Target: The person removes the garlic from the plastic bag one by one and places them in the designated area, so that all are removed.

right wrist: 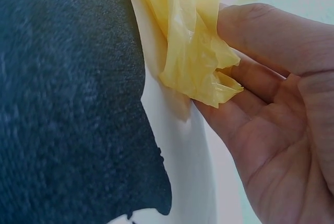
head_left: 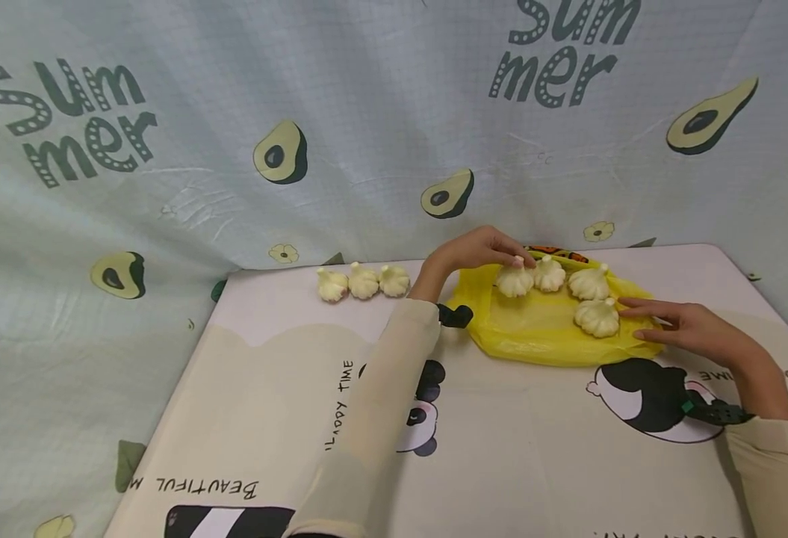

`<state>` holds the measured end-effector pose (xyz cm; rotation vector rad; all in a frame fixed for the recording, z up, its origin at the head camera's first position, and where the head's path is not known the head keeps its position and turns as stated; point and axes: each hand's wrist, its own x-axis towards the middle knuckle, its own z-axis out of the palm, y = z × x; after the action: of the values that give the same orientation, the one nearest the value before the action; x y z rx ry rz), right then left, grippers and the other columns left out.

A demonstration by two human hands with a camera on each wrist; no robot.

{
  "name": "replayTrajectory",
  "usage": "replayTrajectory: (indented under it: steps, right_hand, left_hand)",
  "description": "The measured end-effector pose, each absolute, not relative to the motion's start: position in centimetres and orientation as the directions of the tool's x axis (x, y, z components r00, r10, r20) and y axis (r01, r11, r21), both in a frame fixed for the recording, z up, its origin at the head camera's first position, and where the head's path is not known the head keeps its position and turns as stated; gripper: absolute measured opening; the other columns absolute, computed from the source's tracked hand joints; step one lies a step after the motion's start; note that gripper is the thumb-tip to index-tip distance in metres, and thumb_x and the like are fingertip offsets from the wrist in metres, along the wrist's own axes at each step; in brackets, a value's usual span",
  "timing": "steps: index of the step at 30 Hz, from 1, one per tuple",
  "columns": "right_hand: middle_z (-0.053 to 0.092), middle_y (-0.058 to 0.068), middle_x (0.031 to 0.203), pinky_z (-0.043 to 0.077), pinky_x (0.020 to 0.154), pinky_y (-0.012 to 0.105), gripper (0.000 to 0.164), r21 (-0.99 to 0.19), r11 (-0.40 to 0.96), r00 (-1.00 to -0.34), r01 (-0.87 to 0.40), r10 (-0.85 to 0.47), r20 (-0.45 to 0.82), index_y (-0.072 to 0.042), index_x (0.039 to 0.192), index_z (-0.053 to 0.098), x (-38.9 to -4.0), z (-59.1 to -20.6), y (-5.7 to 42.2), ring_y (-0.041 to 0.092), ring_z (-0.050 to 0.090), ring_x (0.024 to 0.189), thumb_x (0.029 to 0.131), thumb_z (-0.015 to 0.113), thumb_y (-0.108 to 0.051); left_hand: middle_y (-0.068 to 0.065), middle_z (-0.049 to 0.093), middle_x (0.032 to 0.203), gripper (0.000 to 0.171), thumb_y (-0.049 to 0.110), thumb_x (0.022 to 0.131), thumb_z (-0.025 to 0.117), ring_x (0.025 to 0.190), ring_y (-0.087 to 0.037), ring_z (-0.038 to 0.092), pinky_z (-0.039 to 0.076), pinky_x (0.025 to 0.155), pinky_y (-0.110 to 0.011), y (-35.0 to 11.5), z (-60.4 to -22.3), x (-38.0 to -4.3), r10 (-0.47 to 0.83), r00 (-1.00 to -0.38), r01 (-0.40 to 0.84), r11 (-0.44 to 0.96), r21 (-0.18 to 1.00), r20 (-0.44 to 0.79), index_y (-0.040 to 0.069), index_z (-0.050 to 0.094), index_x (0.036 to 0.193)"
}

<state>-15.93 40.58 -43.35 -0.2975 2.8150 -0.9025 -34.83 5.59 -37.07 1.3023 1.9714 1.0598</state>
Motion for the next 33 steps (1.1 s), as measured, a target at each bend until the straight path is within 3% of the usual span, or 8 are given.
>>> replayTrajectory:
  steps: [6, 14, 17, 18, 24, 25, 29, 33]
  right_hand:
    - [0.047, -0.018, 0.147, 0.031, 0.086, -0.001, 0.04, -0.597, 0.79, -0.967, -0.142, -0.241, -0.088, -0.015, 0.134, 0.068, -15.8, -43.4, 40.9, 0.05, 0.041, 0.137, 0.097, 0.071, -0.032]
    - [0.049, 0.008, 0.153, 0.033, 0.084, 0.0, 0.043, -0.583, 0.801, -0.965, -0.132, -0.237, -0.108, -0.012, 0.136, 0.067, -16.2, -43.1, 40.7, 0.048, 0.042, 0.137, 0.097, 0.071, -0.031]
    - [0.05, 0.005, 0.152, 0.032, 0.084, 0.0, 0.043, -0.588, 0.797, -0.965, -0.135, -0.241, -0.106, -0.011, 0.135, 0.067, -16.1, -43.1, 40.6, 0.043, 0.043, 0.139, 0.097, 0.071, -0.029]
    - [0.05, -0.003, 0.151, 0.033, 0.084, 0.0, 0.042, -0.589, 0.797, -0.966, -0.137, -0.24, -0.1, -0.011, 0.135, 0.067, -16.0, -43.1, 40.6, 0.031, 0.044, 0.141, 0.097, 0.071, -0.029]
    - [0.049, 0.003, 0.153, 0.032, 0.084, 0.0, 0.043, -0.585, 0.801, -0.965, -0.131, -0.238, -0.108, -0.012, 0.135, 0.067, -16.0, -43.1, 40.7, 0.029, 0.042, 0.142, 0.097, 0.071, -0.031]
    - [0.049, 0.007, 0.153, 0.032, 0.084, 0.0, 0.043, -0.582, 0.802, -0.965, -0.13, -0.238, -0.113, -0.012, 0.136, 0.067, -16.1, -43.1, 40.7, 0.039, 0.042, 0.141, 0.097, 0.071, -0.032]
    - [0.048, -0.005, 0.151, 0.032, 0.085, 0.0, 0.044, -0.586, 0.801, -0.965, -0.121, -0.234, -0.12, -0.013, 0.136, 0.067, -16.0, -43.0, 40.7, 0.039, 0.041, 0.141, 0.097, 0.071, -0.034]
    - [0.046, 0.018, 0.155, 0.045, 0.097, 0.018, 0.046, -0.597, 0.793, -0.959, -0.121, -0.248, -0.135, -0.009, 0.136, 0.066, -16.2, -42.9, 40.5, 0.054, 0.038, 0.137, 0.097, 0.071, -0.032]
  left_hand:
    - [0.001, 0.074, 0.12, 0.026, 0.018, 0.104, 0.061, 0.114, -0.006, 0.064, 0.047, 0.1, -0.02, 4.5, -36.2, -34.1, 0.92, -0.39, 0.536, 0.195, 0.821, 0.036, 0.009, 0.075, 0.124]
    - [0.003, 0.073, 0.122, 0.026, 0.019, 0.103, 0.061, 0.114, -0.005, 0.064, 0.048, 0.099, -0.021, 2.9, -35.8, -33.7, 0.918, -0.392, 0.585, 0.202, 0.786, 0.055, 0.01, 0.075, 0.124]
    - [0.002, 0.073, 0.122, 0.026, 0.018, 0.103, 0.061, 0.113, -0.005, 0.064, 0.049, 0.099, -0.022, 2.3, -35.7, -33.4, 0.919, -0.387, 0.597, 0.186, 0.781, 0.077, 0.009, 0.075, 0.123]
    - [0.002, 0.073, 0.121, 0.025, 0.018, 0.103, 0.062, 0.112, -0.005, 0.064, 0.049, 0.098, -0.022, 2.1, -35.6, -33.4, 0.918, -0.387, 0.599, 0.18, 0.78, 0.086, 0.009, 0.075, 0.123]
    - [0.001, 0.074, 0.12, 0.025, 0.019, 0.103, 0.063, 0.11, -0.005, 0.065, 0.05, 0.096, -0.023, 1.0, -35.4, -32.9, 0.915, -0.387, 0.626, 0.17, 0.761, 0.114, 0.009, 0.075, 0.123]
    - [0.001, 0.074, 0.121, 0.025, 0.019, 0.103, 0.063, 0.11, -0.005, 0.065, 0.05, 0.096, -0.023, 0.8, -35.3, -32.8, 0.915, -0.387, 0.632, 0.174, 0.755, 0.114, 0.009, 0.075, 0.123]
    - [0.001, 0.073, 0.122, 0.026, 0.019, 0.103, 0.063, 0.111, -0.005, 0.065, 0.049, 0.097, -0.022, 0.0, -35.1, -32.5, 0.91, -0.396, 0.647, 0.185, 0.74, 0.119, 0.01, 0.075, 0.123]
    - [-0.001, 0.073, 0.122, 0.026, 0.019, 0.103, 0.063, 0.112, -0.005, 0.065, 0.05, 0.098, -0.023, -0.7, -34.9, -32.4, 0.907, -0.399, 0.65, 0.178, 0.739, 0.133, 0.009, 0.075, 0.123]
